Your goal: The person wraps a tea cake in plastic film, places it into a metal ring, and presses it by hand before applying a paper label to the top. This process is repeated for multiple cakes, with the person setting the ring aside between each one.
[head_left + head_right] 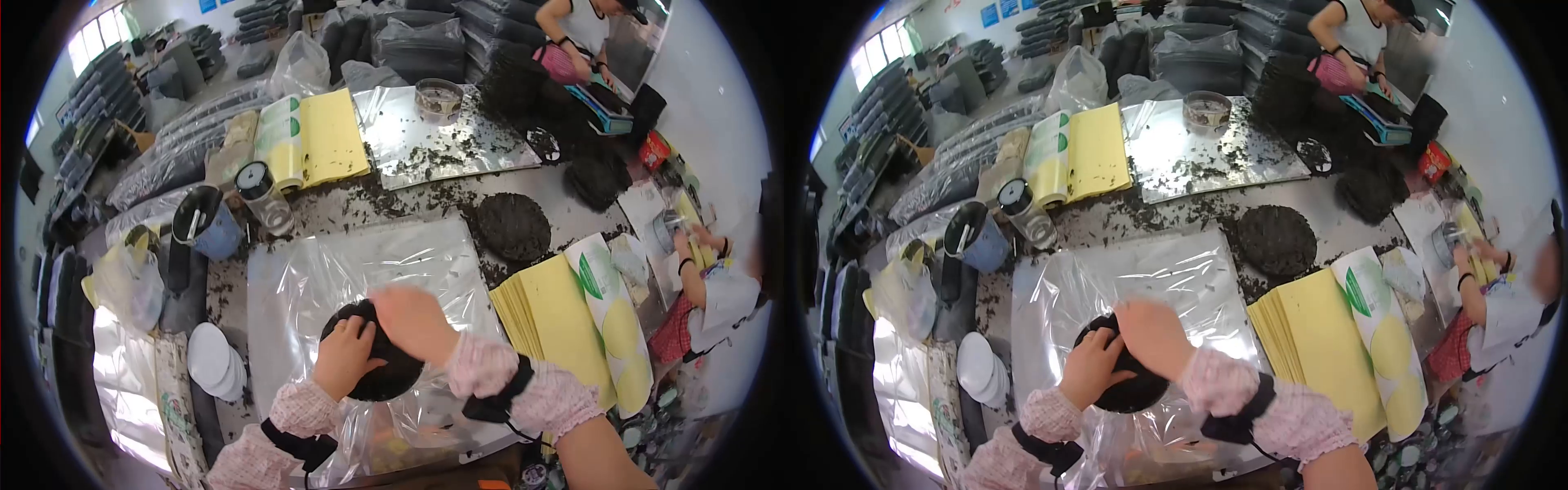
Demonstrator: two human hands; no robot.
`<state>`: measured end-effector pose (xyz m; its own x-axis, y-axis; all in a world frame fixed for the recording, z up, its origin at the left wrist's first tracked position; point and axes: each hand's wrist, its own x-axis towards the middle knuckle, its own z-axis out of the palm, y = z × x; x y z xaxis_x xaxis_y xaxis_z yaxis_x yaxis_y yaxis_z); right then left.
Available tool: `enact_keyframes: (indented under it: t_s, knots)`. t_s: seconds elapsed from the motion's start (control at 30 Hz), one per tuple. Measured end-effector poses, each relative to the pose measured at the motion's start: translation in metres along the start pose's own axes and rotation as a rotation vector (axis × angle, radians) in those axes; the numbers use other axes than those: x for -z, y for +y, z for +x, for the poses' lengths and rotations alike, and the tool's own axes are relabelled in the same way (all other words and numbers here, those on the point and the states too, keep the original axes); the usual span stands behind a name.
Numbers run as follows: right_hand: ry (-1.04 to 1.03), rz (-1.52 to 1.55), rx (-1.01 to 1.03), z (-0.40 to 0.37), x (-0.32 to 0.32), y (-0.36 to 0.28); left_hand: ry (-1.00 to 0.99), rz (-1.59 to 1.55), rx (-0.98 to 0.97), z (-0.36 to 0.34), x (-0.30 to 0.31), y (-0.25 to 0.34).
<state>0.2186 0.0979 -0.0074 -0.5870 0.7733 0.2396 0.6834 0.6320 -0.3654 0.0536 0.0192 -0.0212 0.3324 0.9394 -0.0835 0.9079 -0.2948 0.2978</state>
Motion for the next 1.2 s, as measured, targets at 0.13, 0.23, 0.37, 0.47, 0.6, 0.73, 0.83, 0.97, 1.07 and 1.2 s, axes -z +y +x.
enact_keyframes:
  t_s: [0.13,0.23,0.37,0.47,0.6,0.73,0.83,0.97,1.07,1.2]
  knots:
    - [0.072,0.074,0.049,0.092,-0.016,0.036,0.121,0.144,-0.189,0.003,-0.032,0.000]
    - [-0.054,0.045,-0.097,0.096,-0.045,0.111,0.109,0.102,-0.170,0.001,-0.030,0.000]
    - [0.470,-0.196,-0.153,0.031,0.028,0.189,0.077,0.085,-0.142,0.007,-0.024,-0.001]
    - [0.027,-0.737,-0.532,-0.033,0.021,0.253,0.065,0.091,-0.132,0.007,-0.023,0.002]
    - [0.314,-0.123,-0.318,-0.019,0.071,0.184,0.352,-0.196,-0.105,0.000,-0.019,-0.006]
    - [0.222,-0.090,0.345,-0.074,0.039,0.026,0.692,-1.515,0.279,-0.021,-0.010,-0.036]
    - [-0.091,0.083,0.495,-0.117,-0.003,-0.009,0.583,-1.063,0.146,-0.032,-0.008,-0.031]
    - [-0.118,0.211,0.394,-0.075,0.019,-0.019,0.618,-0.782,0.188,-0.038,-0.025,-0.034]
    - [-0.183,0.094,0.362,-0.052,-0.007,-0.028,0.616,-0.703,0.198,-0.032,-0.023,-0.026]
    - [-0.325,0.008,0.347,-0.045,-0.027,-0.024,0.462,-0.297,0.061,-0.028,-0.021,-0.024]
